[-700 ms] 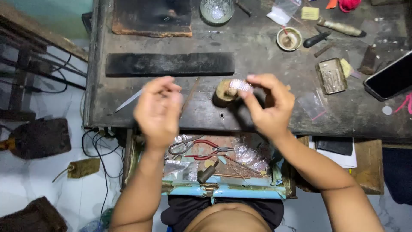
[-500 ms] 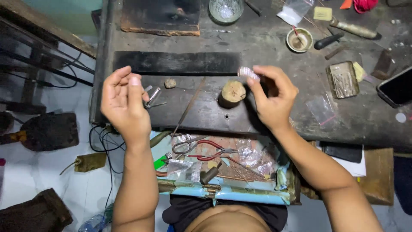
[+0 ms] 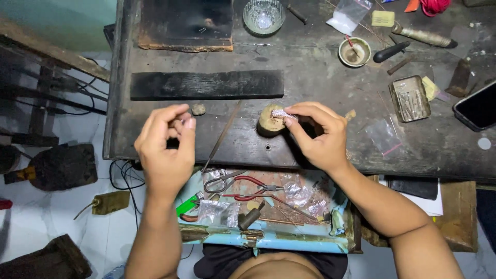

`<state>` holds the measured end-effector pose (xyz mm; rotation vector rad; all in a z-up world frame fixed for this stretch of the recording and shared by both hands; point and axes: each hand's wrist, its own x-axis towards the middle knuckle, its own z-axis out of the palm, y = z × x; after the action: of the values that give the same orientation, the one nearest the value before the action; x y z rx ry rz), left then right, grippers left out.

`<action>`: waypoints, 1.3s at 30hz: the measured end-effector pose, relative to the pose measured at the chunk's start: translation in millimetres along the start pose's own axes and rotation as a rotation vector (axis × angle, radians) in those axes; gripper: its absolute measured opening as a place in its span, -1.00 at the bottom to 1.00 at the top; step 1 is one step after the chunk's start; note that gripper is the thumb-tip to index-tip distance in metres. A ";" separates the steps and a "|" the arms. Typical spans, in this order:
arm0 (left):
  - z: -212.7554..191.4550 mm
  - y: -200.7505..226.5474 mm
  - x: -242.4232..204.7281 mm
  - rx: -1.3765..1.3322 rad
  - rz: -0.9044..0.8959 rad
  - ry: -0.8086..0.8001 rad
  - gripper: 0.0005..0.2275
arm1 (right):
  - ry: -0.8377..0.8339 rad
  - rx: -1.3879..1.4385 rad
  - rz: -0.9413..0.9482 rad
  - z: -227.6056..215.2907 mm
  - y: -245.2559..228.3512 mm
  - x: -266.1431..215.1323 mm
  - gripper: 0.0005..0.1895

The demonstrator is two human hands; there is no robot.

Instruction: A person uses a small hand file to smooth and shape a jewelry piece set with pink stones at a workshop workbench.

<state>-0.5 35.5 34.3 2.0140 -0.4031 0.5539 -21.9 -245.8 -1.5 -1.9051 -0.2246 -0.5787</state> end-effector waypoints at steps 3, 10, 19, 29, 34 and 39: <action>-13.5 -18.1 -4.4 0.309 0.107 -0.210 -0.86 | -0.009 0.033 0.044 -2.4 -5.5 -0.3 -0.90; -32.0 -60.7 -21.1 0.569 -0.105 -0.466 -0.70 | -0.045 0.025 0.063 -6.0 -11.4 -1.7 -0.88; -25.1 -58.0 -20.3 0.398 -0.163 -0.441 -0.61 | -0.037 -0.012 0.096 -5.4 -14.5 -6.9 -0.81; 37.3 -55.1 -17.7 -0.719 -0.410 -0.472 -0.65 | -0.049 -0.078 0.022 -1.1 -4.7 -12.4 -0.82; 71.7 -68.5 -22.1 -0.908 -0.386 -0.513 -0.63 | -0.042 -0.063 0.054 -0.7 -4.6 -12.2 -0.80; 59.2 -57.2 -19.9 -0.982 -0.353 -0.486 -0.40 | -0.044 -0.052 0.061 0.2 -8.8 -9.2 -0.79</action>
<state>23.9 11.5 -43.1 1.1805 -0.4699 -0.3385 -33.4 -241.0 1.2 -1.9698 -0.1806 -0.5060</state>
